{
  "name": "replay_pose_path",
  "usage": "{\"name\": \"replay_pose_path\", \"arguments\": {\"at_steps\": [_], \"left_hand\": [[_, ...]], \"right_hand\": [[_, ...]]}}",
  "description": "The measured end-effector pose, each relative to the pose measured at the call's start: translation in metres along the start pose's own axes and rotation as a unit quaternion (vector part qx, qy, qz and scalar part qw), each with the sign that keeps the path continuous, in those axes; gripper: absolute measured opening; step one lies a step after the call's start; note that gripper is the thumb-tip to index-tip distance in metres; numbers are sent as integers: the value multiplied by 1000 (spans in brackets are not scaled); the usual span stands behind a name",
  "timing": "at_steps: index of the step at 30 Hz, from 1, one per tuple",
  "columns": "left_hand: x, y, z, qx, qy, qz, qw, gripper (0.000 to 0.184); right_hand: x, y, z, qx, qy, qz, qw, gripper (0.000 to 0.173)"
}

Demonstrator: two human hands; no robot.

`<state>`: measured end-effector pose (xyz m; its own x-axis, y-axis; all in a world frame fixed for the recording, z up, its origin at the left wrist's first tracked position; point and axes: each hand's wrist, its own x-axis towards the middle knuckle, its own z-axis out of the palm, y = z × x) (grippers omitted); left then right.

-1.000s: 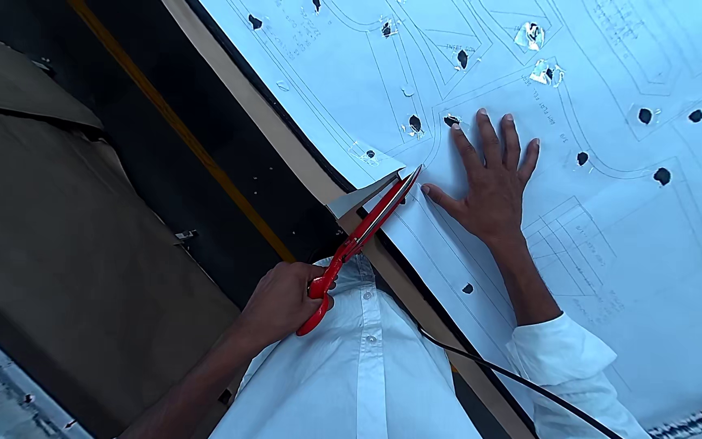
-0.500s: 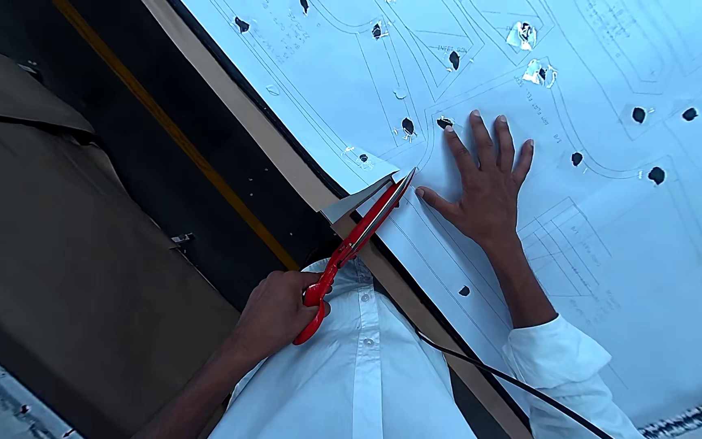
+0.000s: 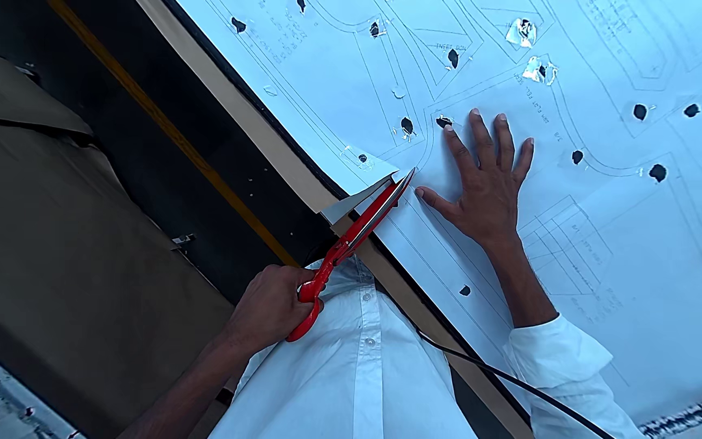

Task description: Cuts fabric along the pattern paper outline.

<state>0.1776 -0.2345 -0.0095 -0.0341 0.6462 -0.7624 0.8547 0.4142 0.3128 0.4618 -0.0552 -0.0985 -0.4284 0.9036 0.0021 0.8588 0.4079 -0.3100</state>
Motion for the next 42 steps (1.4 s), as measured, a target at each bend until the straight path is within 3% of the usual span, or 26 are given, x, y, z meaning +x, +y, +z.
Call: {"name": "replay_pose_path", "arguments": {"at_steps": [37, 42], "left_hand": [[20, -31, -43, 20, -21, 85, 996, 13], [19, -30, -40, -3, -45, 64, 997, 10]], "right_hand": [[-1, -3, -3, 8, -15, 10, 1000, 93], [-1, -3, -4, 16, -17, 11, 1000, 92]]}}
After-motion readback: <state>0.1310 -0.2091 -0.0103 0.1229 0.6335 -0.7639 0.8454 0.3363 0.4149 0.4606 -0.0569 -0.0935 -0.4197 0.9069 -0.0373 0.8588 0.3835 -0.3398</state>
